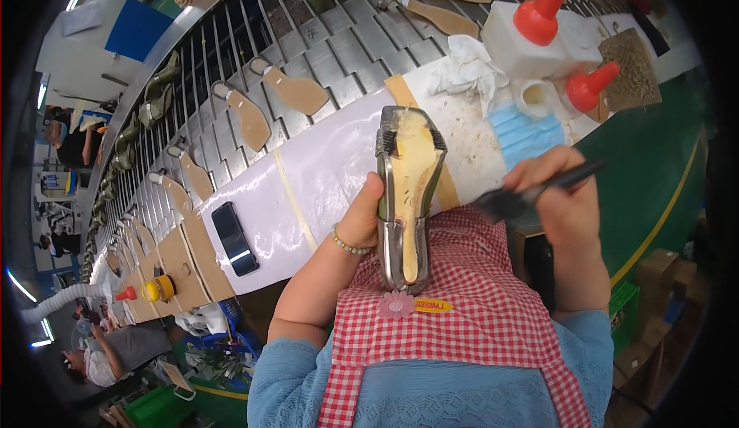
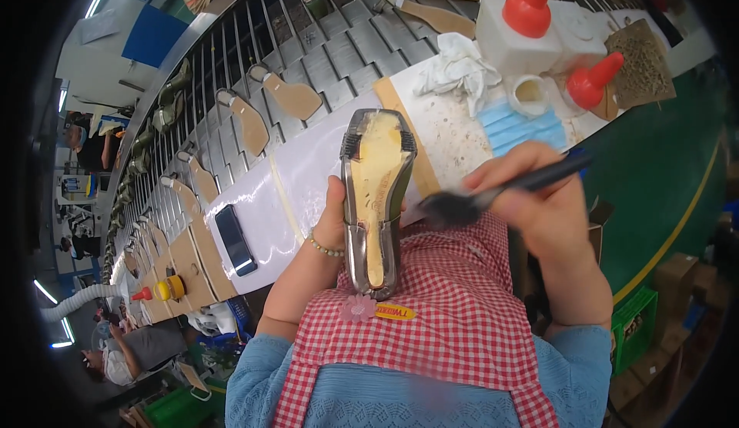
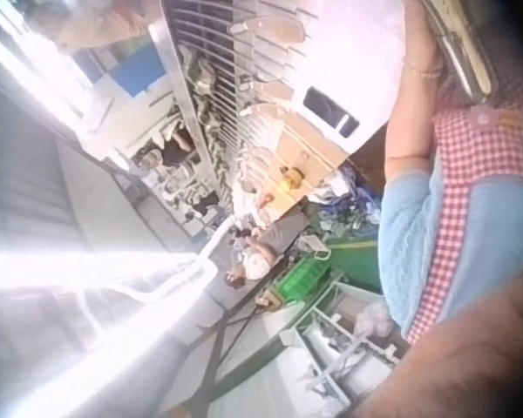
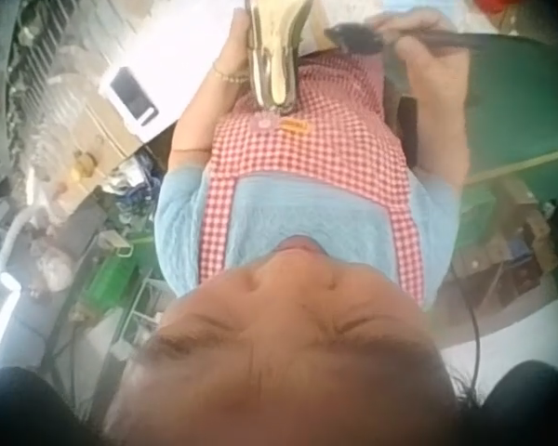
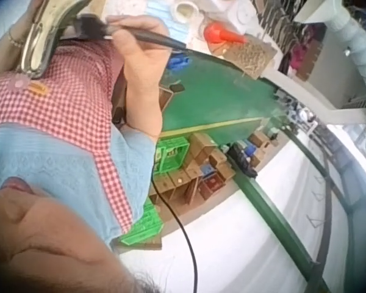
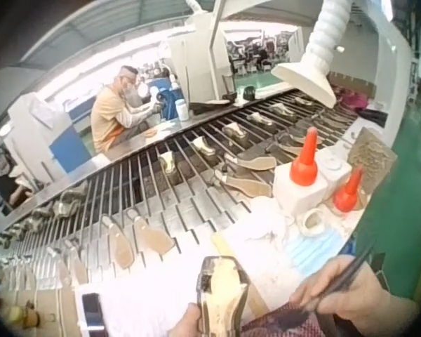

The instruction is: Apply glue or finishing material to shoe soles and components on an assembly line.

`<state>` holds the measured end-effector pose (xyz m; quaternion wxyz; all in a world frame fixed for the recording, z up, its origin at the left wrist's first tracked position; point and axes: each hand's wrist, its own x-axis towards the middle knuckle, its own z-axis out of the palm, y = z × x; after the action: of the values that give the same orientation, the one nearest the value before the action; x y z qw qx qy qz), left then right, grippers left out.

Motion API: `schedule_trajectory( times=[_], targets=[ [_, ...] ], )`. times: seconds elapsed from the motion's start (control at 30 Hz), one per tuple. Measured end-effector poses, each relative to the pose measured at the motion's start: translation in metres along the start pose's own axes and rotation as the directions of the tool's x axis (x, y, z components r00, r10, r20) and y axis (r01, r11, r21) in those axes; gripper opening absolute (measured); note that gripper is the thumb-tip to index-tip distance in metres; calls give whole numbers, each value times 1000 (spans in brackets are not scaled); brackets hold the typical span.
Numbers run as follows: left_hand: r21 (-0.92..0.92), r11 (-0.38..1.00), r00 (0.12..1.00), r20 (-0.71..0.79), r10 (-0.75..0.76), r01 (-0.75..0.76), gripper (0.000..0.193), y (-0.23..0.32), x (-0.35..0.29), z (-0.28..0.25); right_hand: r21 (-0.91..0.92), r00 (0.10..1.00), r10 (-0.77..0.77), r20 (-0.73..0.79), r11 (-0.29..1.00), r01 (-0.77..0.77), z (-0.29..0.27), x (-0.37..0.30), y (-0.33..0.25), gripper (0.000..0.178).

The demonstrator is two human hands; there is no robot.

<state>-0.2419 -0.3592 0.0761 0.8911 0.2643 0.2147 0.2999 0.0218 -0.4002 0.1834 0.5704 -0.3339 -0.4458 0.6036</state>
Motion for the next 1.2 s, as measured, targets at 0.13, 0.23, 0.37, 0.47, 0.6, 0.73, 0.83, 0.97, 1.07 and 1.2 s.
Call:
schedule_trajectory(
  times=[0.13, 0.23, 0.37, 0.47, 0.6, 0.73, 0.83, 0.97, 1.07, 1.2],
  targets=[
    [61, 998, 997, -71, -26, 30, 83, 4, -6, 5, -183, 986, 114, 122, 979, -90, 34, -8, 13, 20],
    [81, 996, 998, -48, -33, 36, 81, 3, -9, 5, -251, 975, 162, 151, 960, -120, 40, -10, 23, 18],
    [71, 997, 997, -65, -33, 37, 82, 7, -14, 15, -313, 964, 198, 175, 940, -136, 48, -10, 29, 18],
    [95, 995, 995, -98, -1, 11, 82, 9, -14, 21, -353, 978, 158, 134, 930, -102, 53, -8, 27, 19],
    [86, 996, 995, -98, 6, 2, 82, 8, -15, 19, -565, 965, -104, 242, 793, 228, 58, -4, 22, 20],
    [99, 994, 997, -64, -32, 38, 81, 7, -17, 12, -544, 945, -52, 323, 807, 230, 59, -7, 19, 19],
    [123, 992, 997, -76, -29, 39, 80, 7, -18, 13, -492, 931, 56, 361, 859, 139, 57, -8, 17, 19],
    [115, 992, 998, -38, -40, 44, 80, 6, -19, 13, -419, 938, 179, 298, 907, -40, 56, -10, 21, 18],
    [119, 993, 999, -43, 5, 0, 80, 13, -19, 29, -513, 961, 38, 276, 851, 113, 59, -4, 20, 19],
    [94, 996, 1000, -7, -3, 4, 81, 13, -21, 29, -637, 938, -147, 313, 700, 323, 66, -3, 17, 21]
  ],
)
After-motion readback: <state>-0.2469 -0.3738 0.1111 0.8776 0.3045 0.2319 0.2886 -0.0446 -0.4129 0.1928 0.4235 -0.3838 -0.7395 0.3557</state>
